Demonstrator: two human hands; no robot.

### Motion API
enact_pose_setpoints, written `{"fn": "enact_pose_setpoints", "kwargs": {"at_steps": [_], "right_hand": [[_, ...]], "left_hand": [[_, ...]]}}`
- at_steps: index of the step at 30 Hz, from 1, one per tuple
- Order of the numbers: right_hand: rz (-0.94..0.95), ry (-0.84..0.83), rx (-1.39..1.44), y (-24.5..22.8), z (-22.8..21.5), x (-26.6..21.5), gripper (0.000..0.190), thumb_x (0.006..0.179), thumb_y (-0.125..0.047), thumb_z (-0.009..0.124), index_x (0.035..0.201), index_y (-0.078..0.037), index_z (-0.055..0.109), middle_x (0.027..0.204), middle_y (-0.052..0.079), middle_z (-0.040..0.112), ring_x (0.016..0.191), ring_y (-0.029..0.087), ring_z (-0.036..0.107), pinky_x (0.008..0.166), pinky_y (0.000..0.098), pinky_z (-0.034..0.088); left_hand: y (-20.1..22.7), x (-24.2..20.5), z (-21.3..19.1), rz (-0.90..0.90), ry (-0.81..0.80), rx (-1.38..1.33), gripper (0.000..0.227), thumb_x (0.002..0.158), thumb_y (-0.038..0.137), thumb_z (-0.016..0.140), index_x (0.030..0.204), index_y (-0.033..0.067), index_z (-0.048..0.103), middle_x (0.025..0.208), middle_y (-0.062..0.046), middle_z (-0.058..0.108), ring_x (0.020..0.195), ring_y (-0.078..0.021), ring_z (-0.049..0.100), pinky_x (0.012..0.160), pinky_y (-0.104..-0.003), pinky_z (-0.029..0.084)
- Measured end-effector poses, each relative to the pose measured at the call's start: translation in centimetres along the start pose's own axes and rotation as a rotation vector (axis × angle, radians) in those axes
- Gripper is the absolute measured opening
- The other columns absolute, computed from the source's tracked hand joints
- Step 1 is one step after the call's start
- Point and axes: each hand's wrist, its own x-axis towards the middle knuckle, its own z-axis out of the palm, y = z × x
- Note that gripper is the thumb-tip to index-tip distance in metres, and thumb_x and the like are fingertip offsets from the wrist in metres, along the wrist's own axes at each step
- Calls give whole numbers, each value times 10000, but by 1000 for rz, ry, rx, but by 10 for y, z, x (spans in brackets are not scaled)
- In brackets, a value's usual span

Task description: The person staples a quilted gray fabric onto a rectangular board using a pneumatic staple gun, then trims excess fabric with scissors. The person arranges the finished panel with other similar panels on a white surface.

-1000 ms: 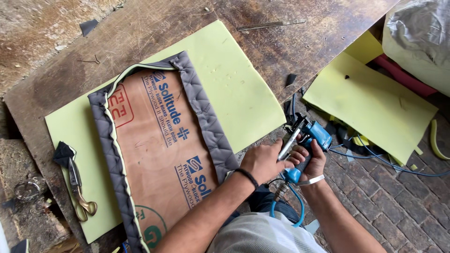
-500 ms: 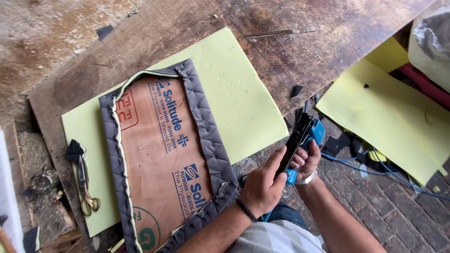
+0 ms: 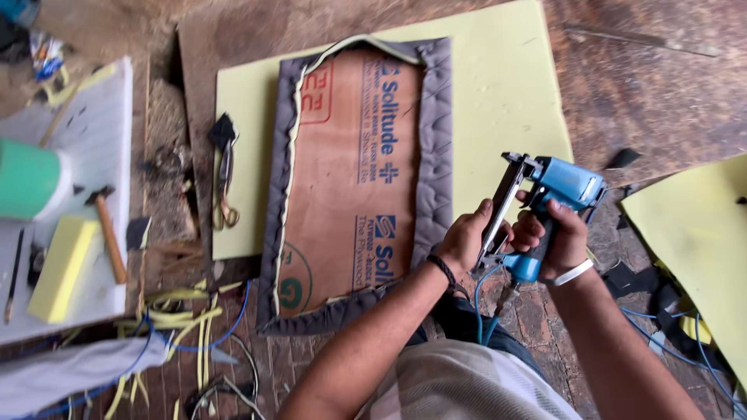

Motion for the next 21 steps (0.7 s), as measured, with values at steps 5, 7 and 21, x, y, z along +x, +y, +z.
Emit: {"fn": "enact_pose_setpoints", "kwargs": {"at_steps": [5,7,21], "right_hand": [[175,281,-651,-19,36,31,378,876,-279,691,1145,-13,711,603,-8,514,499,148,497,497,313,430],[216,278,-1110,-14,42,47,309,867,-262,723,1018,7,735,605,58,578,490,186,536,480,365,439],[249,28,-2139,44,45,85,555,800,-533,768,1031,-29,782,896,250,754,841,404,740,825,479,580]], "left_hand": [[-14,-8,-60,10,398,648,299,1052,343,491,1095,144,710,917,-8,717,781,-114,686,644,-267,555],[-24,-27,-100,148,506,496,198,1000,213,578,1132,123,695,1009,-3,736,848,-107,714,660,-254,593],[-33,-108,-218,183,920,-126,123,995,98,596,1051,59,698,817,-28,686,583,-66,558,530,-220,444]]}}
